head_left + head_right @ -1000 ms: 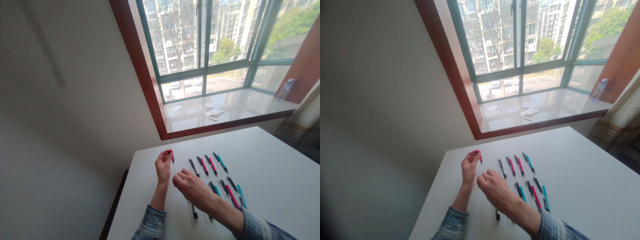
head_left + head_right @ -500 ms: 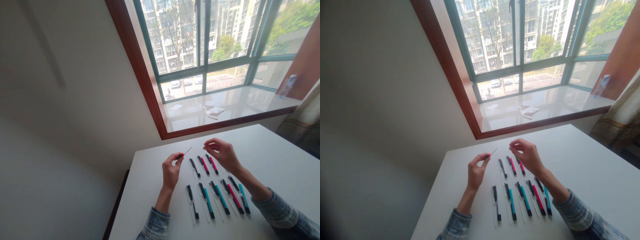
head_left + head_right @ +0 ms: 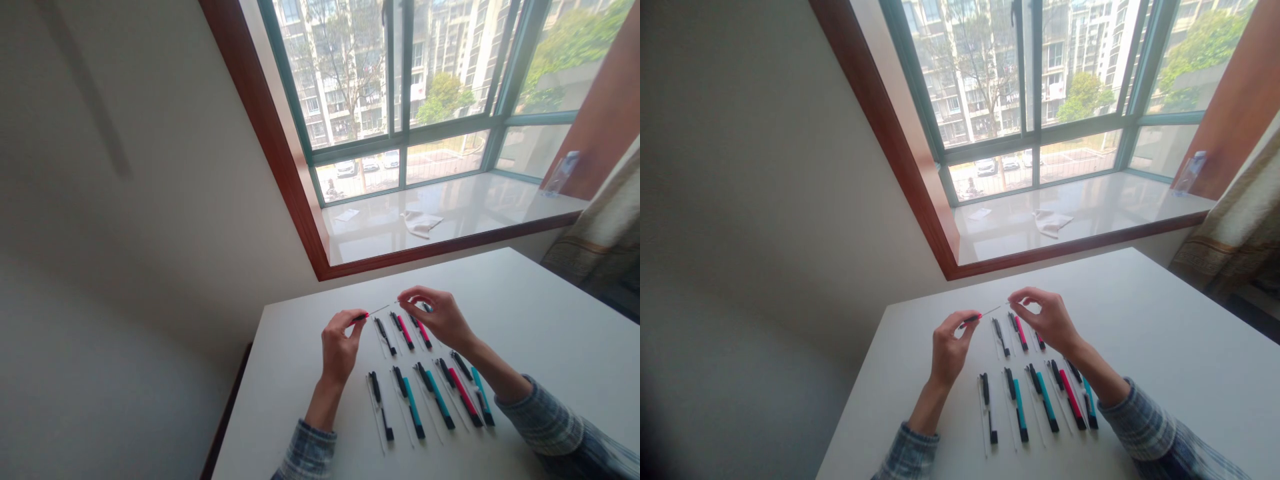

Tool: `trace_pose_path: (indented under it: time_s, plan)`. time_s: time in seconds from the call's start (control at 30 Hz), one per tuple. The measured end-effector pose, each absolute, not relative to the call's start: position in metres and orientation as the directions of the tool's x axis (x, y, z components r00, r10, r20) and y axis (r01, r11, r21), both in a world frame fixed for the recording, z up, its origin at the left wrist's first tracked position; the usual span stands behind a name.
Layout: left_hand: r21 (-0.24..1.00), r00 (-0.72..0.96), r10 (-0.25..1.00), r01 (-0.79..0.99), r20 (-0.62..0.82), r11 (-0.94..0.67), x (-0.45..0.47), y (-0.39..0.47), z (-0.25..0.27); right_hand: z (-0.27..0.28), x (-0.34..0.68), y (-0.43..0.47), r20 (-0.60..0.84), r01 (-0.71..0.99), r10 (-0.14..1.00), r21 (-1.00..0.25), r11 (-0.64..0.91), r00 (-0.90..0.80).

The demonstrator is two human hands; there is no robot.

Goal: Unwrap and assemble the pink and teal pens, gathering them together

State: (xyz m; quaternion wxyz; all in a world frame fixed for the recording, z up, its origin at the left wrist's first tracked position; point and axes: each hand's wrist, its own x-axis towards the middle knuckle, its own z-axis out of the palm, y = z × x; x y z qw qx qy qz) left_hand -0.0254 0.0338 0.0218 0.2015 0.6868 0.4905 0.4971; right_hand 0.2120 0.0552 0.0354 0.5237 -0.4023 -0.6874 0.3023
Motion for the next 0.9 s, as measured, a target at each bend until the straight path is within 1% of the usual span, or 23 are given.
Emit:
trace_pose_path:
  time_s: [0.1,0.3,0.47,0.6,0.9]
  plan:
    - [0.774,0.029,0.881,0.465,0.472,-0.43,-0.0258,0.0337,0.0215,0.0339,0.212,0.055,0.465,0.229,0.872,-0.842,0.489,-0.153]
    - [0.789,0.028,0.887,0.444,0.461,-0.424,-0.0247,0.0337,0.0227,0.0325,0.2113,0.0571,0.45,0.176,0.883,-0.866,0.468,-0.137]
    - [0.802,0.027,0.896,0.434,0.443,-0.41,-0.024,0.0334,0.0241,0.0333,0.2098,0.0558,0.452,0.181,0.88,-0.862,0.473,-0.147]
    - [0.828,0.015,0.903,0.392,0.43,-0.401,-0.023,0.0331,0.0253,0.0333,0.2075,0.0549,0.465,0.211,0.874,-0.848,0.486,-0.143]
    - [0.789,0.041,0.882,0.43,0.469,-0.439,-0.0215,0.0327,0.0275,0.0311,0.2061,0.055,0.446,0.219,0.877,-0.851,0.477,-0.177]
